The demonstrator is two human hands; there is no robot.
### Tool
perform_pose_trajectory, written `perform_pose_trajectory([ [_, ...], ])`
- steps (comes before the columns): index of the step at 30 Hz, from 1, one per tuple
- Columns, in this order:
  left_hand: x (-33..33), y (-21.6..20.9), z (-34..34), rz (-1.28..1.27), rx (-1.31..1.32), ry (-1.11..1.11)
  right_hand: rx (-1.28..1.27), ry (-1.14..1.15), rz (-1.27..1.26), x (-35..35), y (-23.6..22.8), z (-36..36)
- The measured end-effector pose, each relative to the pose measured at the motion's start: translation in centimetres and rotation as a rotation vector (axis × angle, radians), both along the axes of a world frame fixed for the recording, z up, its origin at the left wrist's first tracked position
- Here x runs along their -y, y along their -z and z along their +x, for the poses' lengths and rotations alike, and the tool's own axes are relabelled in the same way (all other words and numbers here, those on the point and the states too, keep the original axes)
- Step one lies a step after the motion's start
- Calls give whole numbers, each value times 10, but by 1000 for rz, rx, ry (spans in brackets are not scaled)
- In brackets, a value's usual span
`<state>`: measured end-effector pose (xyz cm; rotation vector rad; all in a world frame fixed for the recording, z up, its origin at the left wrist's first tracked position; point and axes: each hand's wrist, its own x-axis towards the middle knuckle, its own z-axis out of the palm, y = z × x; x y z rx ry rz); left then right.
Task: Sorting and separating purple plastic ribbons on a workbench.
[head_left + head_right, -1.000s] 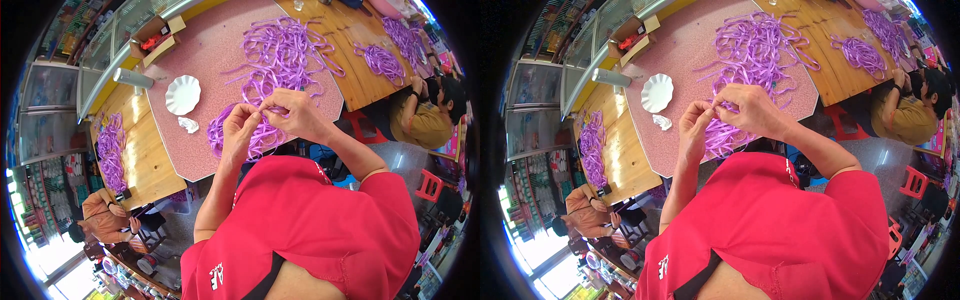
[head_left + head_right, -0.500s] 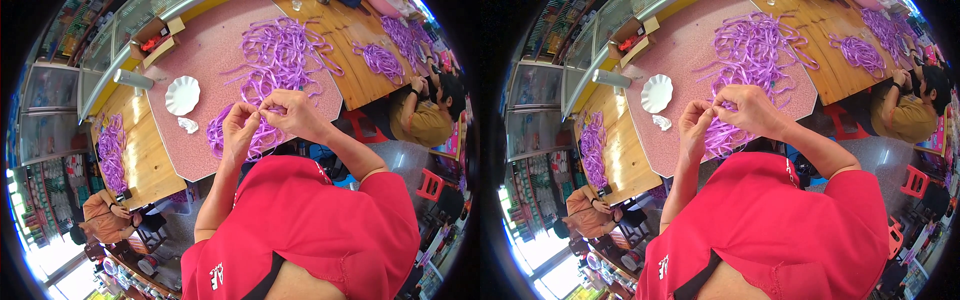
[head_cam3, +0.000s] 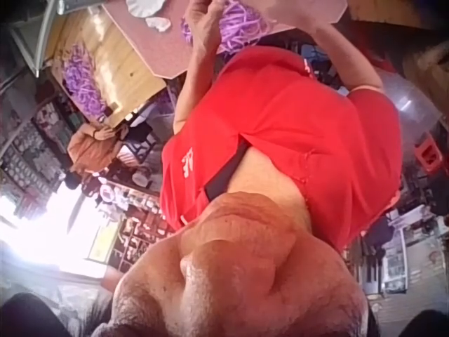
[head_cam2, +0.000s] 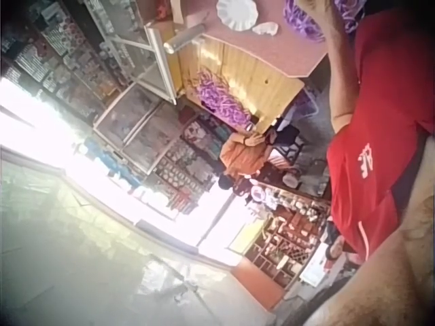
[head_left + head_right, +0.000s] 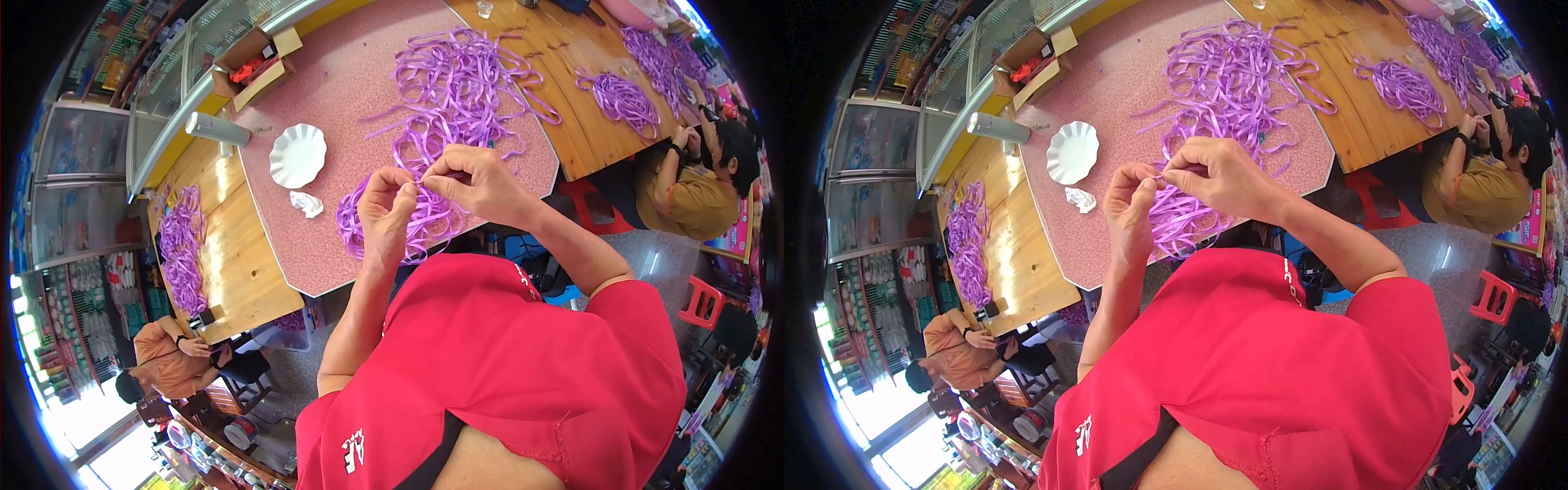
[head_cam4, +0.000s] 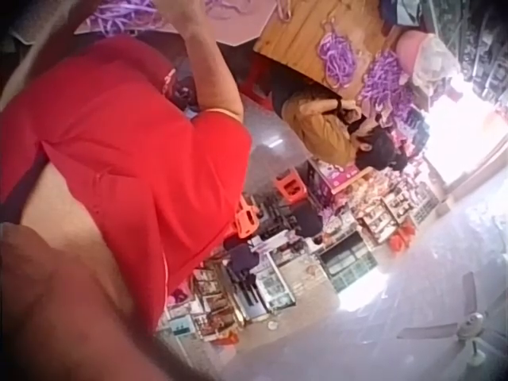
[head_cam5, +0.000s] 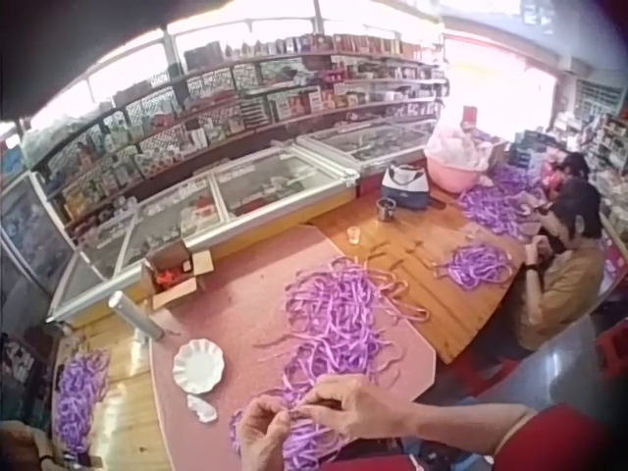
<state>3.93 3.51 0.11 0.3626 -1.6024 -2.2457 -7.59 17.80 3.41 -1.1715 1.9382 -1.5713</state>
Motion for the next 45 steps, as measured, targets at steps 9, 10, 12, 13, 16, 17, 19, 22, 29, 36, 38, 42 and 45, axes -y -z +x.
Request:
perform_pose_trajectory([
  [9, -1, -17, -3, -371, -74, -68, 191, 4, 42, -3, -2, -4],
  [10, 8, -19, -3, -750, -106, -31, 155, -6, 44, -2, -3, -3],
  [12, 14, -24, -7, -1237, -185, -46, 119, -17, 45, -2, -4, -3],
  [13, 15, -24, -7, -1238, -185, -47, 91, -19, 48, -1, -3, -3],
  [16, 18, -24, -8, -1403, -195, -98, 37, -32, 78, -2, -6, -3],
  [17, 18, -25, -9, -1390, -202, -99, 12, -42, 105, -3, -7, -3],
  [19, 16, -25, -10, -1378, -210, -100, 2, -33, 104, -3, -7, -1],
  [22, 14, -25, -9, -1359, -176, -81, -89, -27, 85, -3, -4, -1],
  [29, 23, -2, 2, -762, 73, -111, -171, -37, -15, -1, -8, 3],
  [36, 20, -26, 2, -887, -60, -48, -104, -25, -31, -3, -6, 1],
  [38, 19, -26, -3, -1231, -162, -91, -97, -14, -27, -1, -6, 3],
  [42, 19, -19, -3, -1367, -157, -132, -165, -36, -34, 0, -6, 2],
  [45, 19, -17, -1, -1347, -98, -148, -234, -36, -41, 1, -7, 3],
])
